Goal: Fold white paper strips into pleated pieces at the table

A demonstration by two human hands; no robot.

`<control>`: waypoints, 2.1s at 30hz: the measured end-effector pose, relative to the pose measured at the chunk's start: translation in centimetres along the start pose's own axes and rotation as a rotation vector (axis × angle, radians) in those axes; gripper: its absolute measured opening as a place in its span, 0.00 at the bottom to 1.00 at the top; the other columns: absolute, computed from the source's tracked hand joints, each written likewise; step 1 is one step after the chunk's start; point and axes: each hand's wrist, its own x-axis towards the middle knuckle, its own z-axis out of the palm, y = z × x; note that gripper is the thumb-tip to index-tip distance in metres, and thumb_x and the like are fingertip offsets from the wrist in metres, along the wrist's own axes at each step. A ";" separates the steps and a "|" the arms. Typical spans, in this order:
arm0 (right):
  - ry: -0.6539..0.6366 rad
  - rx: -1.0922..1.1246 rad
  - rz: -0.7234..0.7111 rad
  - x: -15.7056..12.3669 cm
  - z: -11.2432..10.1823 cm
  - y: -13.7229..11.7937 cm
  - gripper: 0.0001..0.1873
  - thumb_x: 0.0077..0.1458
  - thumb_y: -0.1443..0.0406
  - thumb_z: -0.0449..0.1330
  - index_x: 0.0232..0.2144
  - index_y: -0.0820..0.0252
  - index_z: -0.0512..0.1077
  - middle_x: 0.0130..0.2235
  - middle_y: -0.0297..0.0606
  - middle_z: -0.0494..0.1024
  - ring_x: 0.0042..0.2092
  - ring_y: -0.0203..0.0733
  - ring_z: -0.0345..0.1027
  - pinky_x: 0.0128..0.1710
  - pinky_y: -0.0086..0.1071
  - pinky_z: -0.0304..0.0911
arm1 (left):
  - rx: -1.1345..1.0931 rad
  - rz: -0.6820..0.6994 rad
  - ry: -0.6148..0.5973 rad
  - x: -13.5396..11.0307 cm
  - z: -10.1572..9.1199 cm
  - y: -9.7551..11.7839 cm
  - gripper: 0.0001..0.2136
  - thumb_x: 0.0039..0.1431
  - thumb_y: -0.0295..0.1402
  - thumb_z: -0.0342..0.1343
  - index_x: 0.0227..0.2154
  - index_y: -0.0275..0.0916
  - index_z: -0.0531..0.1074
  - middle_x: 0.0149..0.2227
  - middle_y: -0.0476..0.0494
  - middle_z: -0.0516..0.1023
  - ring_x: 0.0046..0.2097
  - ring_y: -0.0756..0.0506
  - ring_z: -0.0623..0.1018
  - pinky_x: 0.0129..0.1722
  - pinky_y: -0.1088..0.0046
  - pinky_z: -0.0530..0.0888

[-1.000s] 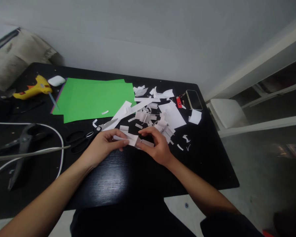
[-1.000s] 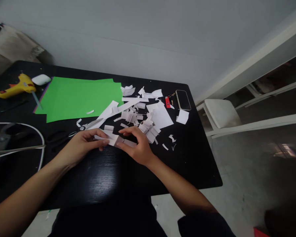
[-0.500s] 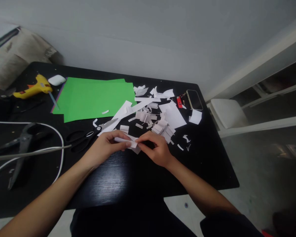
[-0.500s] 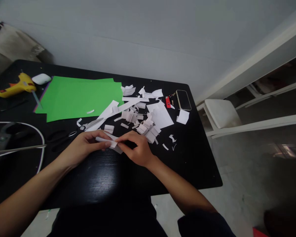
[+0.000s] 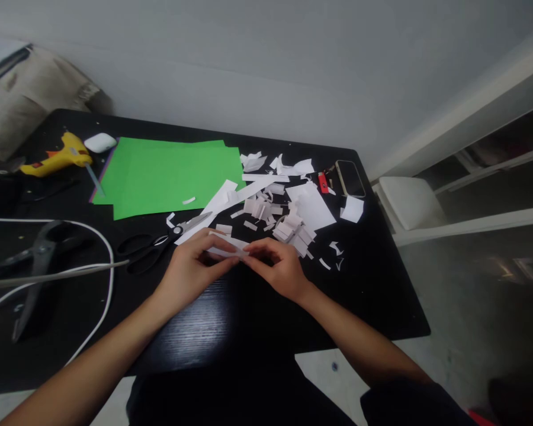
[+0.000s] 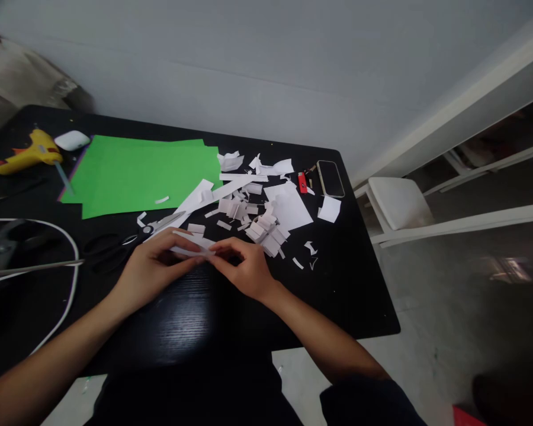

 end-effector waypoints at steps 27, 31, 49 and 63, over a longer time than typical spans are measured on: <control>0.145 0.163 0.128 -0.2 1.0 -0.5 0.11 0.50 0.64 0.73 0.34 0.55 0.75 0.33 0.32 0.82 0.36 0.40 0.79 0.39 0.34 0.74 | 0.461 0.399 0.165 -1.0 0.9 0.1 0.04 0.62 0.25 0.63 0.37 0.40 0.80 0.42 0.44 0.76 0.40 0.47 0.79 0.35 0.73 0.76; 0.150 0.246 0.210 0.0 1.0 -0.7 0.17 0.47 0.62 0.75 0.35 0.54 0.71 0.31 0.30 0.80 0.34 0.39 0.78 0.37 0.32 0.74 | 0.470 0.416 0.150 -1.0 1.1 -0.1 0.05 0.63 0.24 0.62 0.36 0.39 0.80 0.48 0.41 0.76 0.49 0.43 0.80 0.45 0.69 0.78; 0.034 0.523 0.404 0.5 0.6 -0.5 0.21 0.40 0.60 0.79 0.36 0.59 0.80 0.34 0.34 0.85 0.37 0.43 0.82 0.51 0.44 0.78 | 0.625 0.510 0.116 -1.5 1.1 -0.5 0.10 0.66 0.24 0.57 0.45 0.43 0.78 0.54 0.39 0.74 0.51 0.42 0.80 0.45 0.67 0.81; 0.085 0.544 0.418 0.6 0.7 0.1 0.23 0.36 0.60 0.80 0.35 0.59 0.78 0.31 0.33 0.84 0.34 0.43 0.83 0.47 0.43 0.80 | 0.630 0.483 0.117 -1.5 1.2 -0.2 0.07 0.66 0.24 0.57 0.41 0.41 0.78 0.54 0.39 0.74 0.50 0.42 0.80 0.44 0.67 0.81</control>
